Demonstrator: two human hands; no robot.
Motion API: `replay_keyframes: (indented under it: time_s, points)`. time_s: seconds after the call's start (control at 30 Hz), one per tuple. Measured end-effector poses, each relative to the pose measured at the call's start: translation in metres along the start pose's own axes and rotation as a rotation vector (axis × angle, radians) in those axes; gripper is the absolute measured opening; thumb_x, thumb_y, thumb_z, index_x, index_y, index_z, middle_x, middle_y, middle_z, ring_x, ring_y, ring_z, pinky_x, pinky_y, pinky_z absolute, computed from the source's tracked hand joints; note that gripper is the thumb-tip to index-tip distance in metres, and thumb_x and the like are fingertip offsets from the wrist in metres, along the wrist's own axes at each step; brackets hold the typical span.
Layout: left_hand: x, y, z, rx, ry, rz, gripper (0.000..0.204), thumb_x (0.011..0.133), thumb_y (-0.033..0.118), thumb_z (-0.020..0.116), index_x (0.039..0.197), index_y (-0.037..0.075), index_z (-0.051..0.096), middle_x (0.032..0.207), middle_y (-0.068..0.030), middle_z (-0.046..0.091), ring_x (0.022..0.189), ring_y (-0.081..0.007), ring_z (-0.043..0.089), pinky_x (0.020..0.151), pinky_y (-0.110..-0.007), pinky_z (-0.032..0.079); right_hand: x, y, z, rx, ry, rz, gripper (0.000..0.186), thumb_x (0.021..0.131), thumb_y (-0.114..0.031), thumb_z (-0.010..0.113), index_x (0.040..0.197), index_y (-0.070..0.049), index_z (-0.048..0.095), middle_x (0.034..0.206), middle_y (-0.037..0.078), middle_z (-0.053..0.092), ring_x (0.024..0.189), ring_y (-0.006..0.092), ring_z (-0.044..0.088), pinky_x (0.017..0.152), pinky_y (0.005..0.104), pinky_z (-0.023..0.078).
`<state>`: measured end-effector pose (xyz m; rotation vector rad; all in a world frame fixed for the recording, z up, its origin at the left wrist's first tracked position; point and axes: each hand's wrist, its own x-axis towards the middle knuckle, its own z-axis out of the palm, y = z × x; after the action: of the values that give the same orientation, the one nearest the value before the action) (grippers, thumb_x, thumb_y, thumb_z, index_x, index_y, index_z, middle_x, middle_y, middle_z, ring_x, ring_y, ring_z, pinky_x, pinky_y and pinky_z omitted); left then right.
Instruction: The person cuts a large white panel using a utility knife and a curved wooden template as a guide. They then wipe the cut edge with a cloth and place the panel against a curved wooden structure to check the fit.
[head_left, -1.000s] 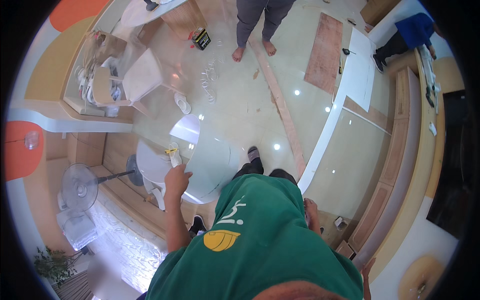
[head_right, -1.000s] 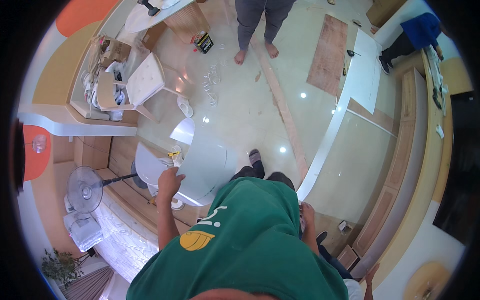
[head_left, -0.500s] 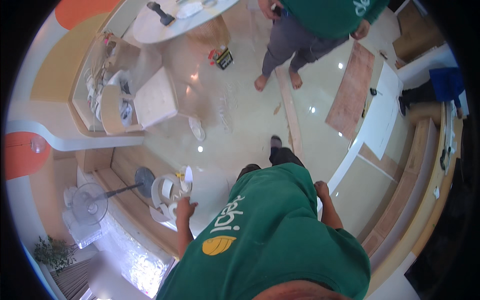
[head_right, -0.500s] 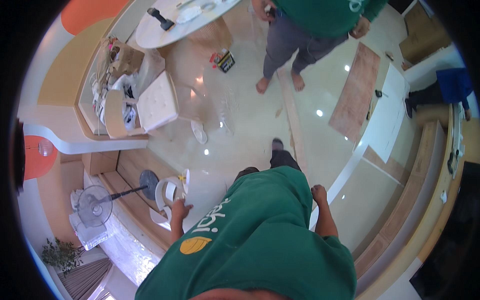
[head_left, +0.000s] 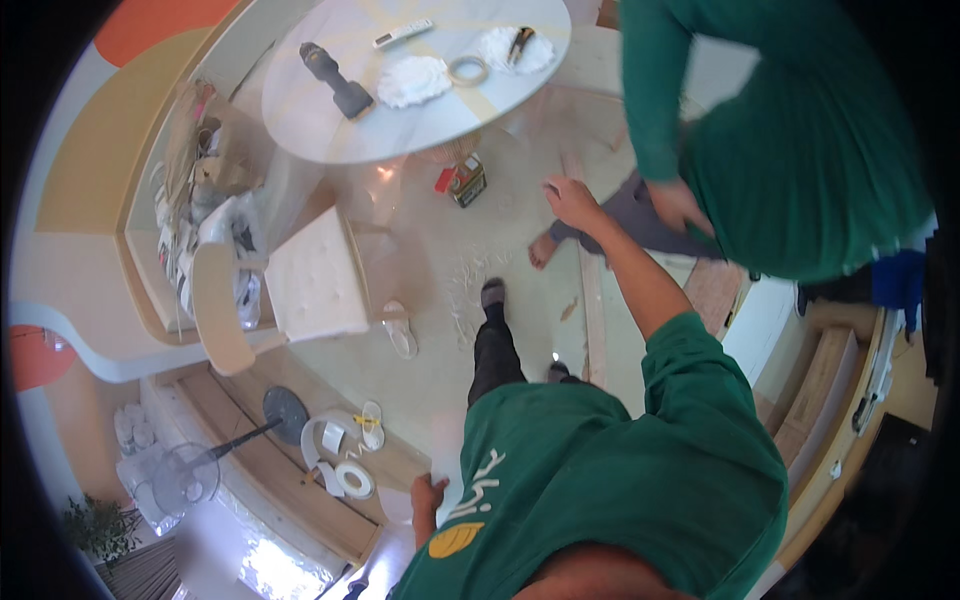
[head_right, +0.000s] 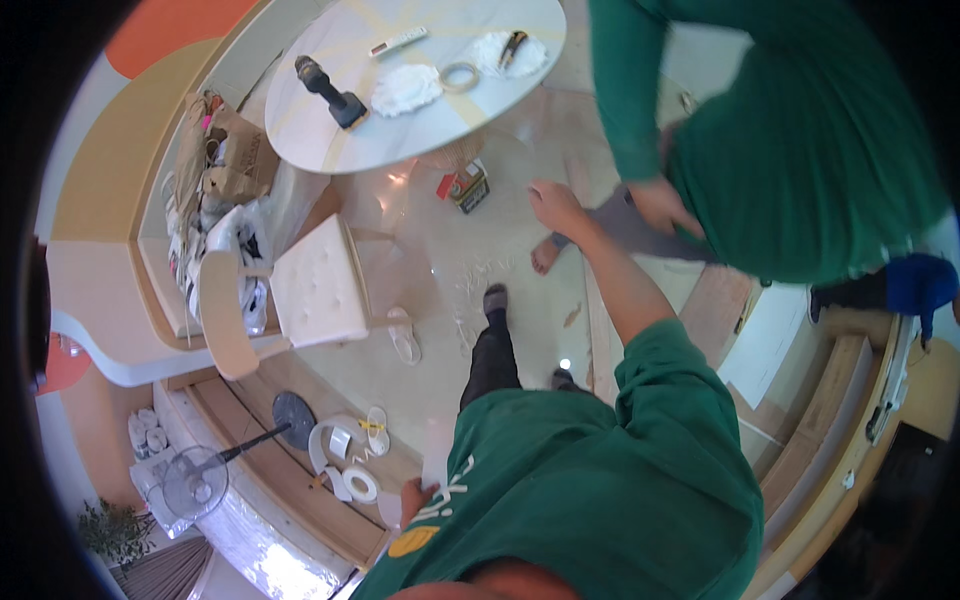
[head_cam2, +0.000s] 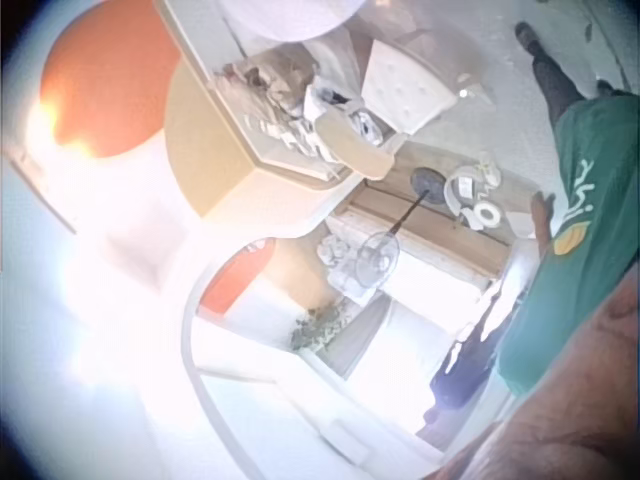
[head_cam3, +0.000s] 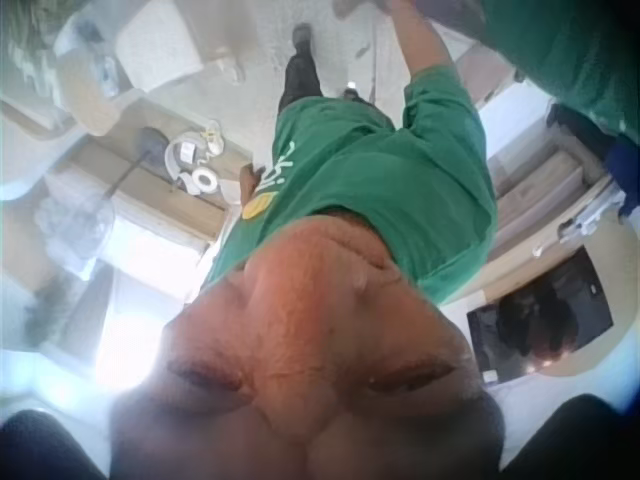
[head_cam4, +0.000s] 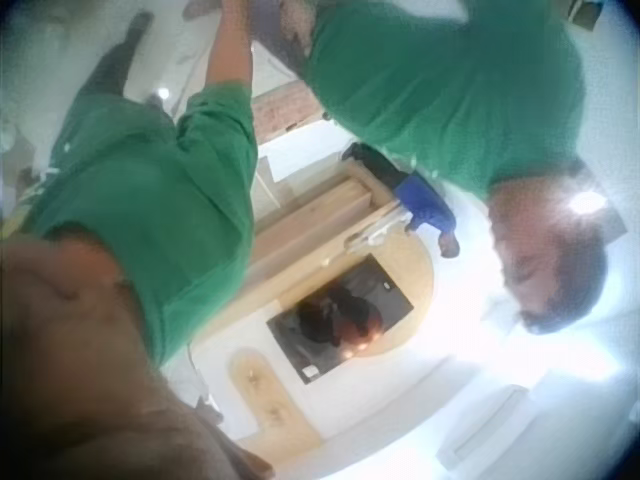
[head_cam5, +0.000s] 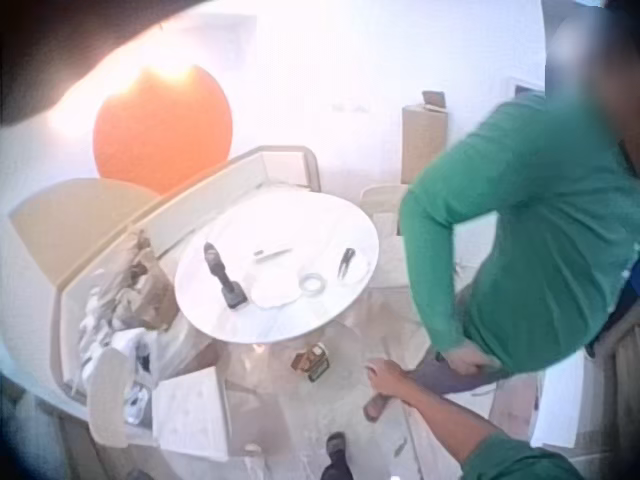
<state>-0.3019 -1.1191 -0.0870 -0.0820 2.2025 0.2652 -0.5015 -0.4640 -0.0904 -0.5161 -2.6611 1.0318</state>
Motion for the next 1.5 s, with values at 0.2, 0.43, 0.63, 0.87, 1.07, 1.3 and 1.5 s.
replay_keyframes:
  time_s: [0.2, 0.43, 0.63, 0.87, 1.07, 1.3, 1.5]
  points:
    - [0.016, 0.027, -0.034, -0.057, -0.001, -0.092, 0.041, 0.073, 0.036, 0.078, 0.092, 0.001, 0.068, 0.085, -0.0254, 0.067, 0.086, -0.0459, 0.064, 0.074, -0.051, 0.05, 0.257, 0.064, 0.01, -0.203, 0.141, 0.022, 0.034, 0.086, -0.002, 0.05, 0.119, -0.006, 0.06, 0.118, 0.019, 0.06, 0.112, 0.0353, 0.057, 0.092, 0.0428, 0.048]
    - [0.053, 0.113, -0.12, 0.251, -0.095, -0.14, 0.033, 0.077, 0.034, 0.075, 0.083, 0.003, 0.064, 0.081, -0.0228, 0.067, 0.082, -0.0448, 0.065, 0.07, -0.052, 0.05, 0.378, 0.103, -0.011, -0.737, 0.153, -0.274, 0.032, 0.084, -0.004, 0.055, 0.113, -0.012, 0.063, 0.113, 0.008, 0.061, 0.108, 0.0286, 0.058, 0.094, 0.042, 0.049]
    - [0.088, 0.13, -0.162, 0.297, 0.022, -0.126, 0.034, 0.079, 0.036, 0.073, 0.083, 0.003, 0.063, 0.082, -0.0232, 0.067, 0.082, -0.0455, 0.064, 0.07, -0.053, 0.05, 0.371, 0.089, -0.024, -0.885, 0.475, -0.417, 0.018, 0.082, -0.015, 0.058, 0.099, -0.014, 0.064, 0.097, 0.002, 0.064, 0.099, 0.0227, 0.058, 0.093, 0.0443, 0.045]
    - [0.152, 0.062, -0.152, 0.476, 0.085, 0.217, 0.036, 0.078, 0.037, 0.074, 0.085, 0.003, 0.063, 0.083, -0.0243, 0.067, 0.081, -0.0458, 0.064, 0.07, -0.054, 0.049, 0.095, -0.036, 0.055, 0.161, 0.161, -0.173, 0.023, 0.079, -0.014, 0.061, 0.101, -0.008, 0.056, 0.099, 0.017, 0.057, 0.095, 0.0348, 0.059, 0.075, 0.0456, 0.051]
    - [0.137, 0.09, -0.128, 0.753, 0.108, 0.492, 0.035, 0.077, 0.036, 0.074, 0.086, 0.003, 0.063, 0.083, -0.0237, 0.067, 0.08, -0.0455, 0.064, 0.068, -0.053, 0.049, -0.298, 0.002, 0.099, 0.267, -0.255, 0.681, 0.034, 0.074, -0.018, 0.062, 0.106, -0.008, 0.062, 0.095, 0.02, 0.067, 0.093, 0.0384, 0.065, 0.083, 0.0502, 0.05]
    - [-0.025, 0.192, -0.067, 0.984, 0.129, 0.836, 0.028, 0.079, 0.029, 0.073, 0.085, 0.004, 0.063, 0.079, -0.0231, 0.067, 0.077, -0.0432, 0.065, 0.064, -0.051, 0.049, -0.618, 0.015, 0.105, 0.334, -0.086, 1.151, 0.019, 0.074, -0.018, 0.064, 0.084, -0.001, 0.066, 0.076, 0.016, 0.068, 0.069, 0.0322, 0.067, 0.065, 0.0432, 0.053]
    - [-0.104, 0.254, -0.031, 1.148, 0.09, 1.016, 0.019, 0.081, 0.021, 0.071, 0.086, 0.004, 0.064, 0.077, -0.0206, 0.067, 0.076, -0.0396, 0.066, 0.065, -0.049, 0.05, -0.699, 0.004, 0.07, 0.784, 0.418, 1.602, 0.029, 0.08, -0.029, 0.071, 0.078, -0.001, 0.063, 0.059, 0.011, 0.062, 0.047, 0.0201, 0.06, 0.045, 0.035, 0.048]
